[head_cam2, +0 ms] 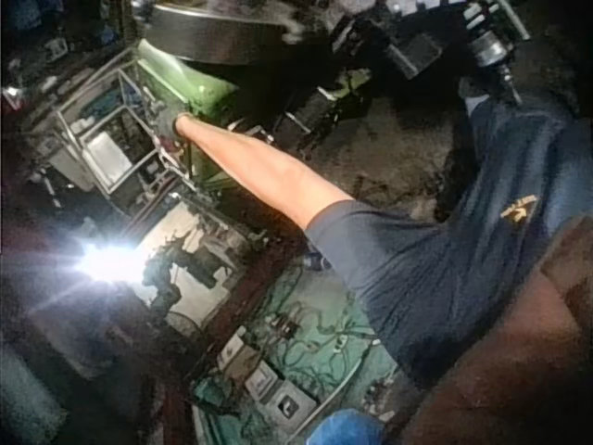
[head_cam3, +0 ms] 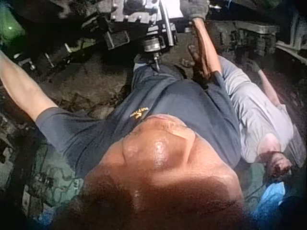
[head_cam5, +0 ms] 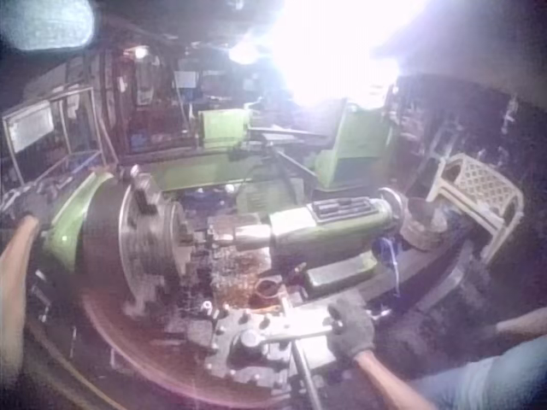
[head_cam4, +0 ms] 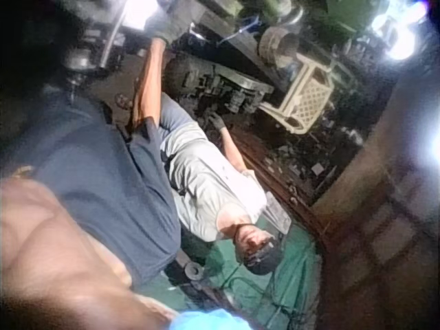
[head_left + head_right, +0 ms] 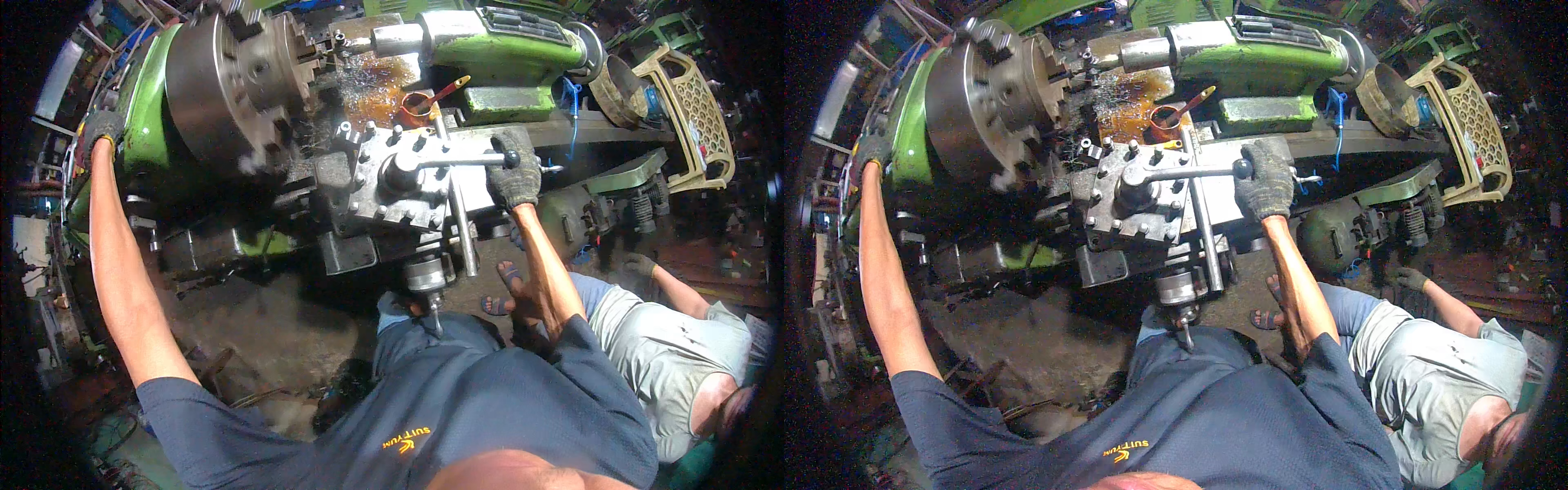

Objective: The person operates a green industrial lathe, using both hands to manipulate the control levers and adjust the tool carriage. They engage the chuck and move the cutting tool along the rotating metal workpiece while a second person works nearby in the background.

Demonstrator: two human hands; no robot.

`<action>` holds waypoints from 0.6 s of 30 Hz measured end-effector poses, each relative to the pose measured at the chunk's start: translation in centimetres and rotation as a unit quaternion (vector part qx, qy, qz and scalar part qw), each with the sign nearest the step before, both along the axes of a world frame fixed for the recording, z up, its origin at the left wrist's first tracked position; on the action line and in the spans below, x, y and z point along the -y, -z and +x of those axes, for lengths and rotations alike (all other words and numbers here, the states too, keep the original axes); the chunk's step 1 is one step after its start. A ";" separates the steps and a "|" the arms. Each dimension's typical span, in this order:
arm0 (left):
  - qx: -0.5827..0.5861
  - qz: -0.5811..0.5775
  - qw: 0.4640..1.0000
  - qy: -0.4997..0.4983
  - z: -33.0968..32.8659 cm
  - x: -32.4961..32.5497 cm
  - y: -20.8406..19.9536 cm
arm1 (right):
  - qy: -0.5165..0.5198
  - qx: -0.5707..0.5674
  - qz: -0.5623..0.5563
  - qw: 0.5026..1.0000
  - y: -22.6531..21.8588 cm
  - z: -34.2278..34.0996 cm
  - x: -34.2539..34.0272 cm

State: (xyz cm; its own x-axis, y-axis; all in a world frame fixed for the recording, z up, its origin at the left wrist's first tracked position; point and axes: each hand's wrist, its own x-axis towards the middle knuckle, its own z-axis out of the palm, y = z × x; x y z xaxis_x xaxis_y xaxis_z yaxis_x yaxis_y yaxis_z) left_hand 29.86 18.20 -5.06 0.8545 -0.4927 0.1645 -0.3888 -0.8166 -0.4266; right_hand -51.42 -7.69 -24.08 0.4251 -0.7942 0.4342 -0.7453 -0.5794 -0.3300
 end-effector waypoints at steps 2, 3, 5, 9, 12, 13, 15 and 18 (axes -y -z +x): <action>0.019 -0.019 1.000 0.014 0.3 0.3 0.6 | 0.008 0.015 0.001 1.000 -0.2 -0.2 -0.2; 0.035 -0.029 0.999 0.018 0.5 -0.6 0.7 | 0.000 0.017 0.013 1.000 0.4 0.3 -0.1; 0.055 -0.039 0.996 0.053 0.3 -0.2 1.5 | 0.004 0.005 -0.016 1.000 0.3 -0.3 0.0; 0.062 0.023 0.996 0.053 0.5 -0.8 1.2 | 0.006 -0.002 0.025 1.000 -1.6 0.4 -1.0; 0.082 0.011 0.995 0.049 1.5 -2.0 0.1 | -0.011 0.018 -0.003 1.000 -0.6 0.5 -0.5; 0.079 -0.011 0.995 0.060 -0.2 -0.3 0.8 | -0.002 0.016 -0.020 1.000 -0.4 0.0 -0.5; 0.076 -0.052 0.993 0.072 -4.2 1.8 1.2 | 0.014 0.005 -0.020 1.000 -0.6 -0.5 -0.6; 0.108 -0.020 0.993 0.049 -1.4 -2.5 0.1 | -0.020 0.025 -0.016 0.999 -0.8 0.6 -0.6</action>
State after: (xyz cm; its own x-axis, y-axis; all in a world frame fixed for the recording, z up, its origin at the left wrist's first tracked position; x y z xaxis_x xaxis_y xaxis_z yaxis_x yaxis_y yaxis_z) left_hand 28.46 20.68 -5.13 0.7452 -0.5614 0.3597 -0.3707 -0.7973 -0.4764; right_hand -50.78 -7.11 -23.26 0.4335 -0.7627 0.4800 -0.7049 -0.6188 -0.3466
